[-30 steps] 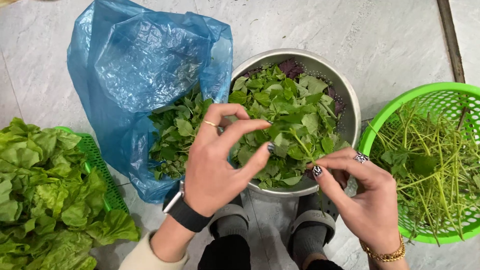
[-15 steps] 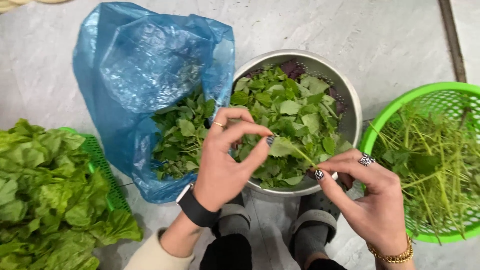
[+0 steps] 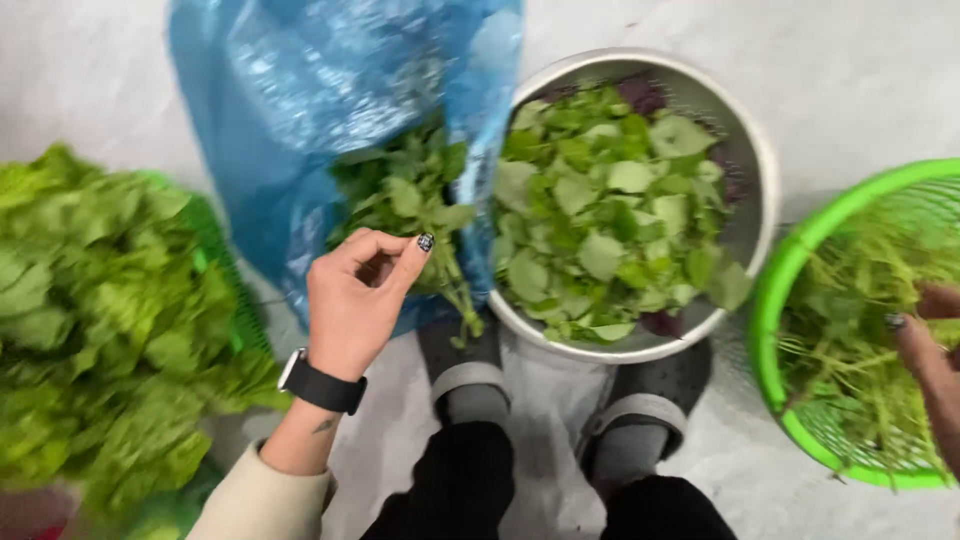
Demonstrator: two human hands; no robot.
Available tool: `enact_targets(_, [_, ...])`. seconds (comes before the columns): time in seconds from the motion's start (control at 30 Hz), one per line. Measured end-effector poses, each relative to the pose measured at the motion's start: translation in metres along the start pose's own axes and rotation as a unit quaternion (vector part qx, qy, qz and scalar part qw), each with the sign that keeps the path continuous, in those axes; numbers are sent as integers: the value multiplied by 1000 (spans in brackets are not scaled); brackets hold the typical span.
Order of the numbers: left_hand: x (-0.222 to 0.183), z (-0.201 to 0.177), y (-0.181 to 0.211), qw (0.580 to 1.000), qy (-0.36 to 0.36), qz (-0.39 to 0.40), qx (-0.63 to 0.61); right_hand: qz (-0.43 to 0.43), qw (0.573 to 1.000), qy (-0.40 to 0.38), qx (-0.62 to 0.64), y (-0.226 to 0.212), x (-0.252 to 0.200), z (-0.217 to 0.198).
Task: Plucking leaves from herb stems and sorting them into containers.
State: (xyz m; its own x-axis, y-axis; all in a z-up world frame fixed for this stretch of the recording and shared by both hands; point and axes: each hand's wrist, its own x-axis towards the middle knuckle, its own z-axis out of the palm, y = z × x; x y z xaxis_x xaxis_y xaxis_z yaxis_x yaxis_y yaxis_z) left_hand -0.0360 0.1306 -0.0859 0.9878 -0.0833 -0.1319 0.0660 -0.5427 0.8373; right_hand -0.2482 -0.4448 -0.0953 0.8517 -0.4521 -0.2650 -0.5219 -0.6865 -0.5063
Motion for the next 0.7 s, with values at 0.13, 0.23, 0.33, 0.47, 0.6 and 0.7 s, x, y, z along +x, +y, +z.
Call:
enact_targets(0.13, [-34, -18, -39, 995, -19, -89, 36, -138, 982, -125, 11, -225, -13, 33])
enact_targets(0.23, [-56, -10, -55, 991, -65, -116, -15, -276, 904, -323, 44, -250, -7, 116])
enact_targets(0.33, [-68, 4, -59, 982, -74, -171, 1, -206, 898, -380, 77, -305, -7, 155])
enact_targets(0.47, [-71, 6, -64, 992, -72, -105, 7, -174, 915, -351, 95, -307, -12, 193])
enact_targets(0.6, [-68, 5, -48, 989, -95, -112, -4, -201, 940, -257, 103, -299, -6, 220])
enact_targets(0.7, [-70, 5, -39, 993, -80, -92, -5, -200, 942, -241, 122, -292, -3, 225])
